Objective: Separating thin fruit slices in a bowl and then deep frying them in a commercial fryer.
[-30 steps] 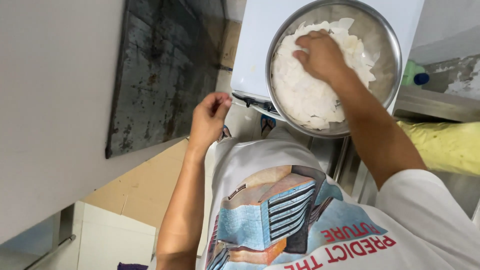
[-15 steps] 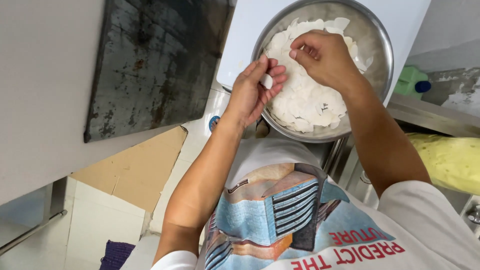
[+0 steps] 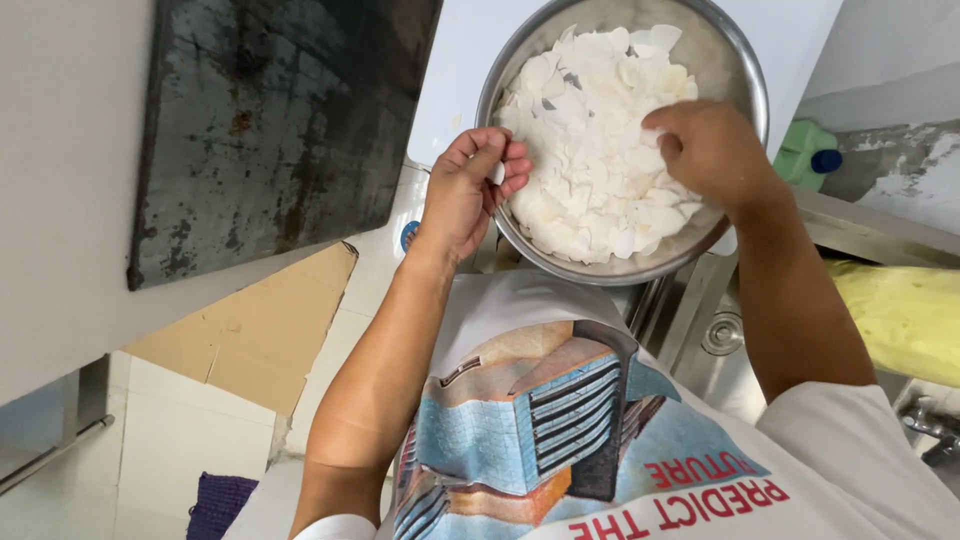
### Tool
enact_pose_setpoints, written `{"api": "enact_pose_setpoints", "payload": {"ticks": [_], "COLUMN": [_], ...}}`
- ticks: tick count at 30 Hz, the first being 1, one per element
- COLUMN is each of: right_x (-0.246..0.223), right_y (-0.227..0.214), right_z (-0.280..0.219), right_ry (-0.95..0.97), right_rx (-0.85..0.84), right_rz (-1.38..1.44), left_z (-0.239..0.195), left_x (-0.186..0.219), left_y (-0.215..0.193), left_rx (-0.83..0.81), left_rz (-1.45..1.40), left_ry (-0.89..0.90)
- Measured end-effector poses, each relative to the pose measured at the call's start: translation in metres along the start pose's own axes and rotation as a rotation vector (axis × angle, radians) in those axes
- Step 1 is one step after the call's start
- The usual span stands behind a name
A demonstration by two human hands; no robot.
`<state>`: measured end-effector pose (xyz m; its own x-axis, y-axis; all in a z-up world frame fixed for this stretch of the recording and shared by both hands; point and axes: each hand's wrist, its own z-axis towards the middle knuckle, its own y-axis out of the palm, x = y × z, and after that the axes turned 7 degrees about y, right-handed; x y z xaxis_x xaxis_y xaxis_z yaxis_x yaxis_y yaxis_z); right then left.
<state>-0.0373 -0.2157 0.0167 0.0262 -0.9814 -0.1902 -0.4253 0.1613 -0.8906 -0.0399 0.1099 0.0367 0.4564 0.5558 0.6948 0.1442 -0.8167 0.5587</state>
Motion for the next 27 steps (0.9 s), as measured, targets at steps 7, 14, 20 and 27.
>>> {"api": "enact_pose_setpoints", "payload": {"ticks": [7, 14, 20, 27], "right_x": [-0.05, -0.108, -0.101, -0.132], "right_y": [0.01, -0.015, -0.003, 0.036], "right_z": [0.026, 0.0, -0.009, 0.01], "right_ry": [-0.217, -0.266, -0.068, 0.134], "right_rx": [0.193, -0.14, -0.077, -0.06], "right_rz": [0.098, 0.239, 0.399, 0.768], "left_z": [-0.005, -0.004, 0.0, 0.004], "left_x": [0.01, 0.017, 0.016, 0.015], "left_y": [-0.004, -0.009, -0.01, -0.015], "left_rx": [-0.026, -0.037, -0.071, -0.075], "left_rz": [-0.062, -0.05, -0.037, -0.077], "left_ry": [-0.016, -0.014, -0.047, -0.075]}}
